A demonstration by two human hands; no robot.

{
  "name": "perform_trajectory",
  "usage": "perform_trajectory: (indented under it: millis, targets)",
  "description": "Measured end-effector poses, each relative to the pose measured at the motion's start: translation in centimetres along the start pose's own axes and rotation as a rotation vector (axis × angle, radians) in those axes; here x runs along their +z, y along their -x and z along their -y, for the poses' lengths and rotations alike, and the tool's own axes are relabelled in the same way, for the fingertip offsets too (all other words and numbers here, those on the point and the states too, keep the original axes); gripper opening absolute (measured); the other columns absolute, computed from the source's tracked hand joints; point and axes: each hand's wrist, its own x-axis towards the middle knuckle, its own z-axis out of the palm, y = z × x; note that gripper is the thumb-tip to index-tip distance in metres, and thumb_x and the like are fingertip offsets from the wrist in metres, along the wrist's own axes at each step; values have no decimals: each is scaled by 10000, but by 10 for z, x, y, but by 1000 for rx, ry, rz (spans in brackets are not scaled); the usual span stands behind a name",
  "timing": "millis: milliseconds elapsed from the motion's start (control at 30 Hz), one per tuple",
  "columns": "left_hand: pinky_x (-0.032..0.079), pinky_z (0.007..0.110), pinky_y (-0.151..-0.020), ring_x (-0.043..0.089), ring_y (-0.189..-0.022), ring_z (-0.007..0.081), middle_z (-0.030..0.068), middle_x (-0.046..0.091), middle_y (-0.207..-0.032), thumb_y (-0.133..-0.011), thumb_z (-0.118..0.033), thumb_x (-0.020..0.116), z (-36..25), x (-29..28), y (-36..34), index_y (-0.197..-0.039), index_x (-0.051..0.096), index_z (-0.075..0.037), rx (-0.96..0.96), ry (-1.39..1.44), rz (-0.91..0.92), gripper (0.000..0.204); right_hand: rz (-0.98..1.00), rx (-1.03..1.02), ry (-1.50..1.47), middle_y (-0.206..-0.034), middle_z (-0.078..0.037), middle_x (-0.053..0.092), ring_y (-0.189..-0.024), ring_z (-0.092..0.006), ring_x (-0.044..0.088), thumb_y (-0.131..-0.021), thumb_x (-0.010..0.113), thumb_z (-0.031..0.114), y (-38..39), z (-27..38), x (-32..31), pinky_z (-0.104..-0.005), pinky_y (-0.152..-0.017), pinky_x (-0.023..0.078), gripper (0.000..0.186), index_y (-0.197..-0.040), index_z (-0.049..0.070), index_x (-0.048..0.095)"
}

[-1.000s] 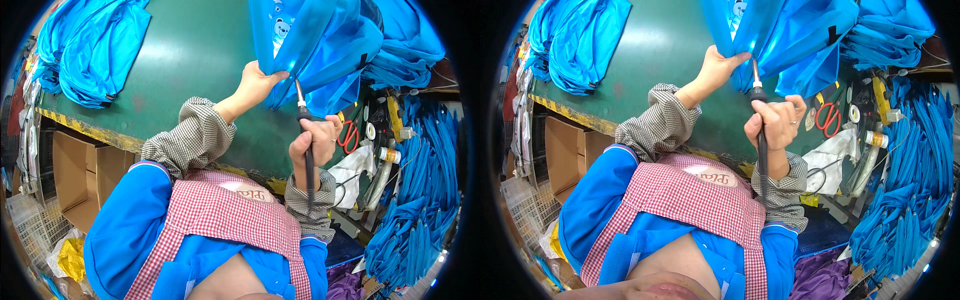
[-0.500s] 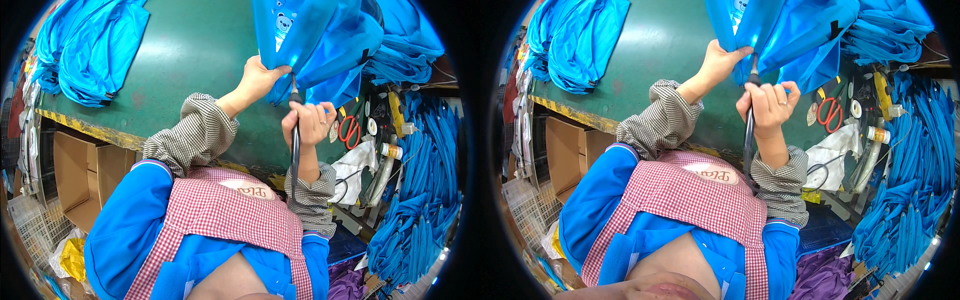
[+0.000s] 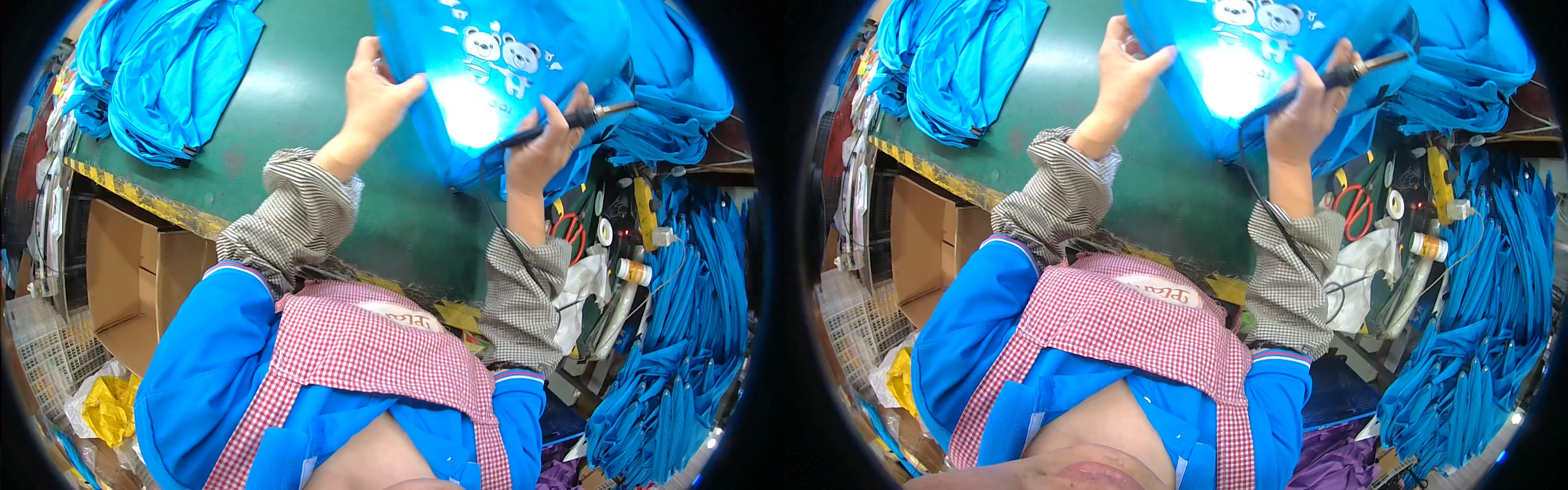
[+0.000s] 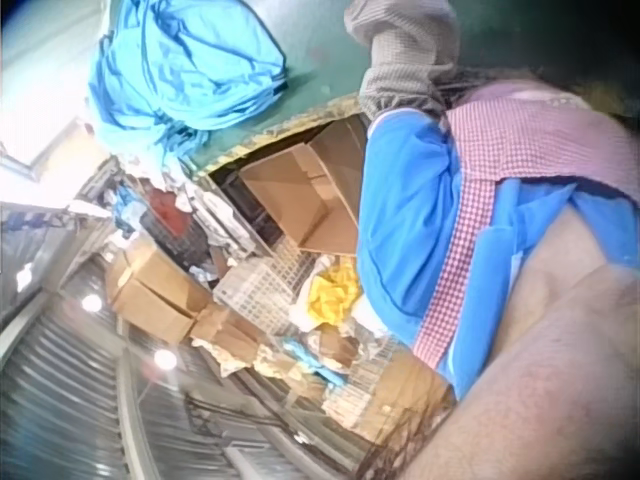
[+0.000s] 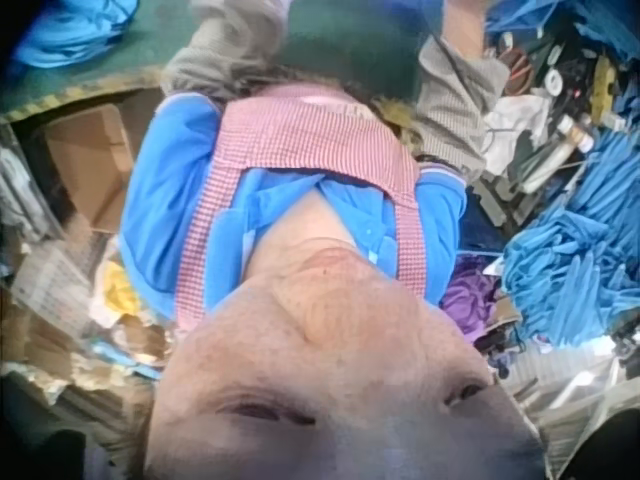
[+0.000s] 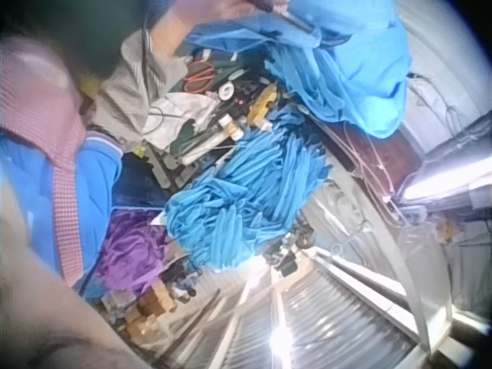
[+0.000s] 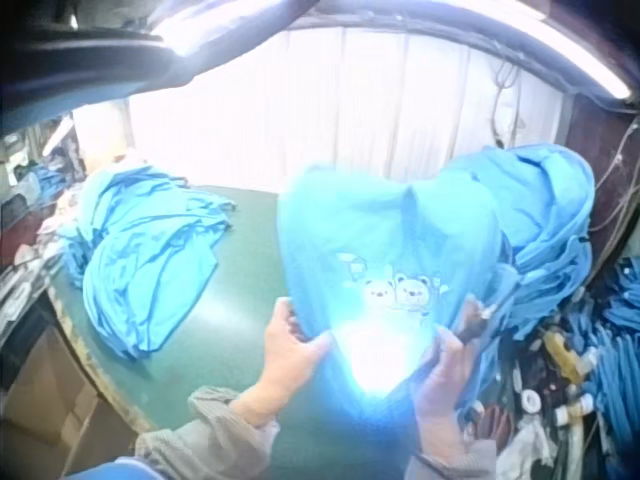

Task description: The person uses a handheld soldering iron to melt and seal seams on blue fabric bags. They repeatedly pick up a bag, apply the hot tip along the edges, and place the finished bag aside on a green worktable.

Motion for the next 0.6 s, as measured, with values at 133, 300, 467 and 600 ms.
perform_trajectory:
  millis: [133,300,467,600]
  targets:
    - [514,250,-627,626,-778,133,66,656,-914,-730,-118,760,-4,-13,2,-1034,592,2,-400,80,445,368,53,33,131,-1331,-282,477,-1264,-476,404,-873,613,84,10,-8,-9,-525,-1054,317,172,-1032,63,552]
    - [515,268,-646,623,-729,111,59,679,-846,-774,-125,719,-4,17,1,-1021,637,12,-104,-225,425,294,69,55,-102,-1116,-234,623,-1054,-395,571,-928,585,275,13,32,-55,-456,-884,421,290,-1022,1,564]
    - [511,259,-642,619,-719,102,57,679,-821,-792,-133,704,-13,35,-3,-996,645,2,0,-231,448,251,-3,206,-402,-744,-101,607,-610,-227,543,-955,506,302,42,71,-84,-389,-757,447,335,-910,-15,603]
    - [509,258,-639,619,-717,103,59,679,-821,-806,-148,695,3,36,-4,-986,646,-2,-51,-235,416,237,128,50,-359,-617,-30,559,-536,-159,502,-864,532,141,48,72,-72,-380,-822,423,139,-841,42,627]
